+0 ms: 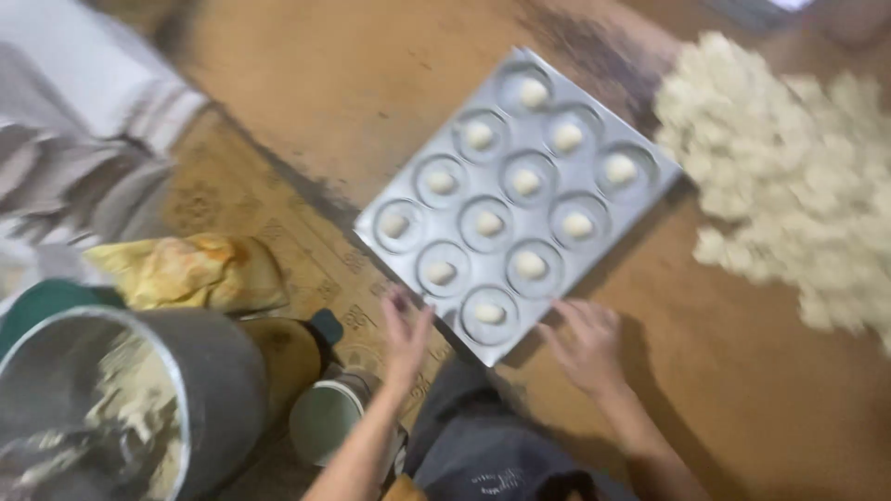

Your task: Rolling small pieces of dough into balls and placing them into a baking tray

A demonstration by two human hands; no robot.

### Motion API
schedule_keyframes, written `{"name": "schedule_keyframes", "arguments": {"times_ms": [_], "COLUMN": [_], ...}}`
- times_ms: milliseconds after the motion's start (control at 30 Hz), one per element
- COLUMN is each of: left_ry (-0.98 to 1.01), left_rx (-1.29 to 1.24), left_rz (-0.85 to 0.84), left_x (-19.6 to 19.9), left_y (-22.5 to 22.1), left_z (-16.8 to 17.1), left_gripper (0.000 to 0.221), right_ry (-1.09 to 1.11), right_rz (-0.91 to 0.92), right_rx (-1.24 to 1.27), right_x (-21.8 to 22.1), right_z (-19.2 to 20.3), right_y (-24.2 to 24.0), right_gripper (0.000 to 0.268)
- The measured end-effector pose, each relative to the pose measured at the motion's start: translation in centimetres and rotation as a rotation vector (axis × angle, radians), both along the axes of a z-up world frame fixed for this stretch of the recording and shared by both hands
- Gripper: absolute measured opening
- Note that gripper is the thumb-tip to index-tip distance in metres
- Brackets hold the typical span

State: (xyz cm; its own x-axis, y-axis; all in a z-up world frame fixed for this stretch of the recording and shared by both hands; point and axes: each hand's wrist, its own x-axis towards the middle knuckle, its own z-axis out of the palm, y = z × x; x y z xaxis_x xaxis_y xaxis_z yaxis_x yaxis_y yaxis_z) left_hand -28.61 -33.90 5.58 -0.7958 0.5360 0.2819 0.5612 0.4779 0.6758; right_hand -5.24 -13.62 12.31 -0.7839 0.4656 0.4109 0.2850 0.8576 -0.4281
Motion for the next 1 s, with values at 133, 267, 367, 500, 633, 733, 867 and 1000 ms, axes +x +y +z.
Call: {"name": "schedule_keyframes", "arguments": {"times_ms": [133,267,367,500,633,733,867,1000], "left_ry": [-0.995,-1.42,-1.373,-1.559,-1.539,-1.553,-1.315,-1.089], "left_rx": [0.409,0.086,0.103,0.583,0.471,0.591,0.485,0.404], "left_rz": [0.236,0.394,0.245,0.06,0.161,0.295,0.488,0.548], "left_x": [6.3,4.8,4.9,2.7,-6.6,-14.5,-25.5,-38.4], "left_y": [-1.2,2.3,1.9,0.7,-2.3,-3.4,-1.7,1.6], "left_z": [-5.0,10.5,10.1,7.8,5.7,5.1,3.9,3.3], "left_gripper": [0.032,0.023,0.023,0.032,0.028,0.021,0.024,0.018], "right_ry": [0.013,0.07,0.129,0.197,0.084,-0.098,-0.102,-0.149], "right_rz": [-0.305,-0.513,-0.558,-0.619,-0.469,-0.271,0.057,-0.123], "right_rx": [-0.706,-1.064,-1.205,-1.032,-0.968,-0.981,-0.661,-0.667], "right_x": [5.3,5.6,4.2,-1.5,-12.3,-18.7,-19.8,-15.8], "right_z": [-3.9,-8.2,-8.2,-3.7,0.8,4.5,3.5,3.3], "right_y": [0.2,1.0,2.1,0.8,-1.1,-2.1,-2.2,-2.5], "right_gripper": [0.033,0.028,0.031,0.021,0.015,0.028,0.052,0.059]}}
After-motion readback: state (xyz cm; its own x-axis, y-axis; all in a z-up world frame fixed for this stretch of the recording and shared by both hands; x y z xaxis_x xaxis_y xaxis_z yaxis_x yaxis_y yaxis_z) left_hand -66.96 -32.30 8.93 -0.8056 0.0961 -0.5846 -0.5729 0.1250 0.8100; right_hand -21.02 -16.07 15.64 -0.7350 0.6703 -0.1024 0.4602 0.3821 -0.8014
